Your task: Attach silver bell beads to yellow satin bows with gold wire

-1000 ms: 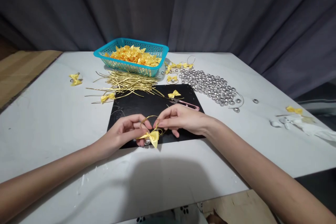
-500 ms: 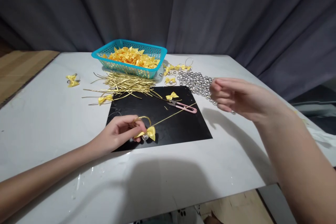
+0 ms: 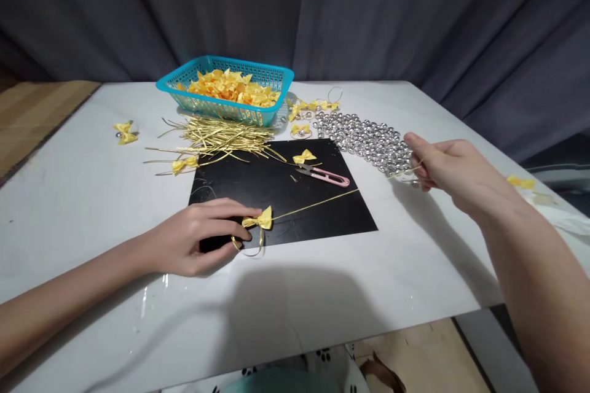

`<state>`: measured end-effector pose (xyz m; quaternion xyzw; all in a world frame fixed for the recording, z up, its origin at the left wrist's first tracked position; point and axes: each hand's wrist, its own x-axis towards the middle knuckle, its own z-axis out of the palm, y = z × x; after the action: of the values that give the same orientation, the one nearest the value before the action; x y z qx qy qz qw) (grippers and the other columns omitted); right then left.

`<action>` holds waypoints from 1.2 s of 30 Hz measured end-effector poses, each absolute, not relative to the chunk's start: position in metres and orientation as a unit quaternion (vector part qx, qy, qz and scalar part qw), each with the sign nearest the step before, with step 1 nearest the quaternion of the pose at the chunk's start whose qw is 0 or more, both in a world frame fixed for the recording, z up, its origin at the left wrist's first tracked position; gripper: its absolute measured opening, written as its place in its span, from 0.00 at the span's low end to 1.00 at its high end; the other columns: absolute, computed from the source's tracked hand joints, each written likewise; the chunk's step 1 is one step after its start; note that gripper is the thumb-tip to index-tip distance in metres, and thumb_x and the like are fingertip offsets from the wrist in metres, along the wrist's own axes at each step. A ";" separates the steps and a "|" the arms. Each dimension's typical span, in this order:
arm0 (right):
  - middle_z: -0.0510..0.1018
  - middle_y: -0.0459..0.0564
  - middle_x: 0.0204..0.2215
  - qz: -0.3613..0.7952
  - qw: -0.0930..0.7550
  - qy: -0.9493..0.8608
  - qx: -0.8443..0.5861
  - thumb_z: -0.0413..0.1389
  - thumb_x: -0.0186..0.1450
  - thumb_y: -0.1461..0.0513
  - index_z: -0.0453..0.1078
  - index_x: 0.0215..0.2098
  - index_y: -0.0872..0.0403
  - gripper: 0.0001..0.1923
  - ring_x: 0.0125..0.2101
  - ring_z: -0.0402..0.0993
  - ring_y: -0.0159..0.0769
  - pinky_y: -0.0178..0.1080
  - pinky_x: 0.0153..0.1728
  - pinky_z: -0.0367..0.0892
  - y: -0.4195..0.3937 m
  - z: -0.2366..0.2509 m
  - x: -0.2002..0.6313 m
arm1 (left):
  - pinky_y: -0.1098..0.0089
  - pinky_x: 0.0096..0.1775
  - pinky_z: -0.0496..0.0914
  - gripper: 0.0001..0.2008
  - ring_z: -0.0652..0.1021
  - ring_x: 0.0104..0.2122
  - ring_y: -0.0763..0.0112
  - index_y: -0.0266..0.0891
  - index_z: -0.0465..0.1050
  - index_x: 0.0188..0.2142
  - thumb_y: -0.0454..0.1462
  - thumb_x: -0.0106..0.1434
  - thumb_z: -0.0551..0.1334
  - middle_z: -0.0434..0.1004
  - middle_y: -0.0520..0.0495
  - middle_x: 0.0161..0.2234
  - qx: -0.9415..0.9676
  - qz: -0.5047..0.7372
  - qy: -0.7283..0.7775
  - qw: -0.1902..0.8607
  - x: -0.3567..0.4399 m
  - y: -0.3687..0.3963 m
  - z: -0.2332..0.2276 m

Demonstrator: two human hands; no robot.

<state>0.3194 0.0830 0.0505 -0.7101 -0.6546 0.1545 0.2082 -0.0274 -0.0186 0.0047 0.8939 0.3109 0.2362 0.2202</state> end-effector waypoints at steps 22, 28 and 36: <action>0.72 0.50 0.29 0.138 0.083 -0.930 -0.330 0.45 0.68 0.62 0.68 0.31 0.56 0.12 0.32 0.66 0.34 0.35 0.30 0.58 0.002 0.015 0.195 | 0.61 0.41 0.74 0.16 0.78 0.43 0.55 0.34 0.78 0.35 0.36 0.65 0.51 0.79 0.36 0.45 0.929 0.230 0.274 0.092 -0.023 -0.025 0.001; 0.66 0.44 0.23 0.358 0.064 -0.826 -0.431 0.46 0.67 0.57 0.65 0.33 0.54 0.11 0.21 0.57 0.26 0.30 0.21 0.52 0.006 0.029 0.202 | 0.62 0.42 0.74 0.15 0.77 0.46 0.58 0.37 0.78 0.36 0.35 0.65 0.51 0.80 0.40 0.43 0.927 0.221 0.280 0.120 -0.025 -0.026 -0.001; 0.59 0.41 0.19 0.529 0.008 -0.727 -0.437 0.49 0.65 0.53 0.63 0.32 0.55 0.14 0.20 0.52 0.25 0.29 0.19 0.48 0.012 0.032 0.213 | 0.65 0.33 0.74 0.11 0.80 0.35 0.60 0.37 0.77 0.29 0.34 0.62 0.57 0.83 0.45 0.34 0.918 0.273 0.288 -0.014 -0.019 -0.031 -0.001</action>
<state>0.2126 0.0123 0.0321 -0.4369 -0.7272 0.5294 0.0081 -0.0188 -0.0313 -0.0012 0.9180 0.2876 0.2728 -0.0142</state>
